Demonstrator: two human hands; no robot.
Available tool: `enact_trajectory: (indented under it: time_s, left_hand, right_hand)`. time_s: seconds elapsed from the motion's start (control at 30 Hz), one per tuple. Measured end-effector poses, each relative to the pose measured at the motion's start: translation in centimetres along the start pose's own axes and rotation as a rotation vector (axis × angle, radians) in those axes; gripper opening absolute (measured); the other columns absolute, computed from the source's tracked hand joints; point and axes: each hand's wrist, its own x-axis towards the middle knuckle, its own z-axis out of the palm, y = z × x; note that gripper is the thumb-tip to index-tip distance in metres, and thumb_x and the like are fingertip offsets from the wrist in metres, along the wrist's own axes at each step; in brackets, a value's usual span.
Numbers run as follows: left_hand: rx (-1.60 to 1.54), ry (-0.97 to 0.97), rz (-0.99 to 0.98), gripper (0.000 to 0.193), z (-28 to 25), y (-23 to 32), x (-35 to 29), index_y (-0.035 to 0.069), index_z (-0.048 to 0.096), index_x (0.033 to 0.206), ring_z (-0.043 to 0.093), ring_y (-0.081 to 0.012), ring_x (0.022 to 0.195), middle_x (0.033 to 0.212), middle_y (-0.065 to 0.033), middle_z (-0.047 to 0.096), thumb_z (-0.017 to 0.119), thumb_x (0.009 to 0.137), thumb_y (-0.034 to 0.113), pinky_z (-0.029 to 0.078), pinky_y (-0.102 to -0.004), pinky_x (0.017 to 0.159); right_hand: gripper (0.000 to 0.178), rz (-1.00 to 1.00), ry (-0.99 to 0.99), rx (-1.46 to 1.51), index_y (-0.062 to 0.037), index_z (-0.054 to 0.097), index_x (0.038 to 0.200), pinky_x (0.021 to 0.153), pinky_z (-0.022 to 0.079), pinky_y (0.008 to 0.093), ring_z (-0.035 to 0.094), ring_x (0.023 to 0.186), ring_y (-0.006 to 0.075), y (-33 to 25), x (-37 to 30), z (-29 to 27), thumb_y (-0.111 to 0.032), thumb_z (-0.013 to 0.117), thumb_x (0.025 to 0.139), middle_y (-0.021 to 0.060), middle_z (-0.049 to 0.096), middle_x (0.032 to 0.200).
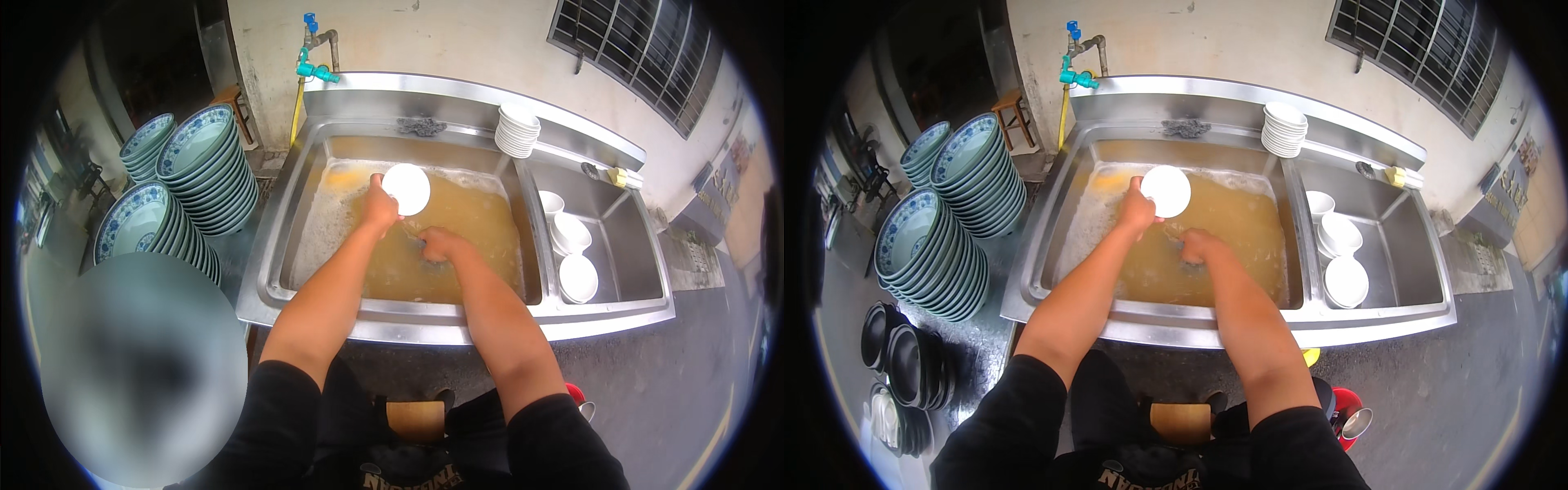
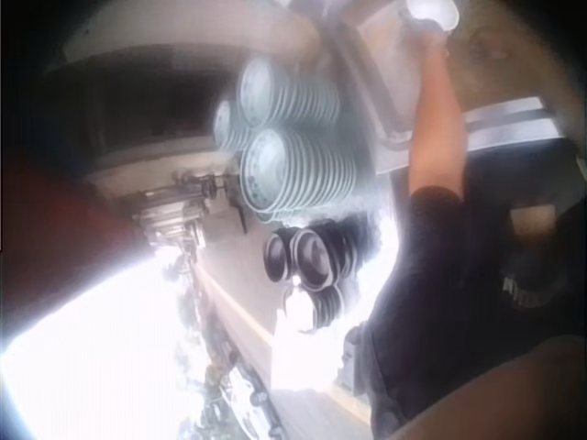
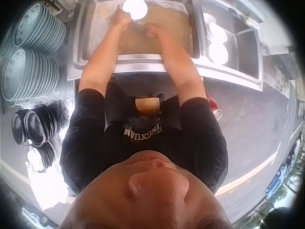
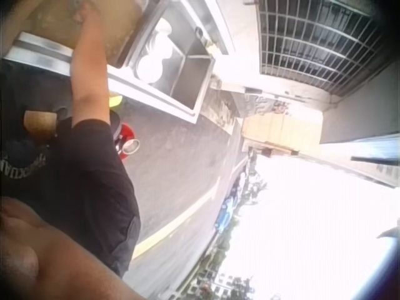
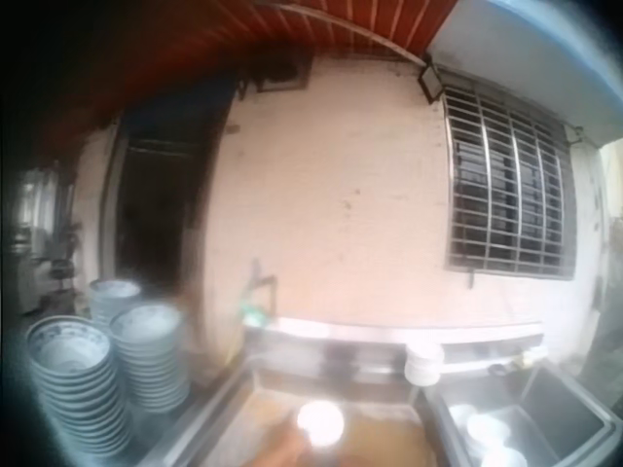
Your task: The person washes white bowls one at a time in a double-basin stainless steel sink using a blue sponge and soapy water. They scrub each bowl, rinse it, and place it in the adjacent clean basin. Stacks of clean bowls and plates are visible nearby.
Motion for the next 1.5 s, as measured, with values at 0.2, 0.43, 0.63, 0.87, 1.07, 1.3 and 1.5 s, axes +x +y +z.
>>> enact_trajectory:
  time_s: [0.2,0.43,0.63,0.87,1.07,1.3,1.5]
  left_hand:
    - [0.448,-0.11,0.116,0.04,0.1,-3.8,2.2,0.007,0.042,0.137,0.072,-0.03,0.089,0.112,-0.0218,0.068,0.049,0.098,0.014,0.059,-0.0413,0.06]
    - [0.013,-0.359,0.049,0.044,1.8,-2.9,0.3,0.006,0.046,0.138,0.071,-0.0301,0.089,0.112,-0.0224,0.067,0.043,0.107,0.036,0.061,-0.0399,0.059]
    - [0.076,-0.338,0.172,0.04,1.9,-2.9,0.9,0.011,0.046,0.139,0.069,-0.0301,0.09,0.117,-0.0191,0.065,0.04,0.108,0.035,0.062,-0.039,0.059]
    - [0.146,-0.22,0.339,0.029,1.2,0.0,-0.9,0.012,0.053,0.132,0.064,-0.034,0.1,0.12,-0.0188,0.062,0.041,0.107,0.023,0.056,-0.0438,0.081]
    - [0.423,0.018,0.504,0.042,0.4,-1.4,-0.4,0.015,0.054,0.132,0.057,-0.042,0.111,0.119,-0.0211,0.058,0.049,0.094,-0.003,0.049,-0.0484,0.094]
    - [0.304,0.27,0.666,0.047,0.8,0.4,-0.5,0.009,0.052,0.134,0.055,-0.0416,0.114,0.122,-0.0209,0.054,0.05,0.09,-0.01,0.048,-0.0475,0.095]
    - [-0.013,0.294,0.348,0.031,0.0,-0.6,1.8,0.003,0.05,0.132,0.065,-0.0349,0.1,0.121,-0.0186,0.056,0.045,0.102,0.006,0.057,-0.0412,0.08]
  right_hand:
    - [0.041,0.142,0.425,0.748,-0.0027,0.062,0.124,0.084,0.052,0.0372,0.066,0.098,0.023,-0.1,1.6,-1.3,-0.022,0.072,0.089,0.0145,0.069,0.111]
    - [0.031,0.052,0.556,1.122,-0.0024,0.061,0.121,0.081,0.052,0.0347,0.064,0.093,0.0183,-1.6,1.6,-0.7,-0.02,0.067,0.096,0.0077,0.067,0.106]
    - [0.018,-0.143,0.585,0.485,-0.0067,0.069,0.109,0.086,0.053,0.0391,0.066,0.103,0.0256,-2.0,-0.1,-1.3,-0.016,0.064,0.094,0.0087,0.067,0.116]
    - [0.019,-0.185,0.939,-0.079,-0.0107,0.07,0.107,0.086,0.054,0.0457,0.066,0.1,0.0332,-1.8,0.5,-0.2,-0.018,0.063,0.092,0.007,0.061,0.13]
    - [0.021,-0.073,0.443,0.482,-0.0089,0.071,0.103,0.085,0.054,0.0425,0.068,0.101,0.0314,-2.5,-0.5,-0.9,-0.022,0.07,0.086,0.0112,0.07,0.11]
    - [0.026,-0.067,0.197,0.028,-0.0095,0.073,0.109,0.088,0.052,0.0418,0.067,0.101,0.0328,0.3,0.4,0.8,-0.019,0.066,0.086,0.0182,0.071,0.111]
    - [0.028,-0.06,0.048,0.307,-0.0006,0.069,0.107,0.09,0.051,0.043,0.066,0.1,0.0351,-1.7,0.4,0.6,-0.02,0.064,0.088,0.0211,0.069,0.107]
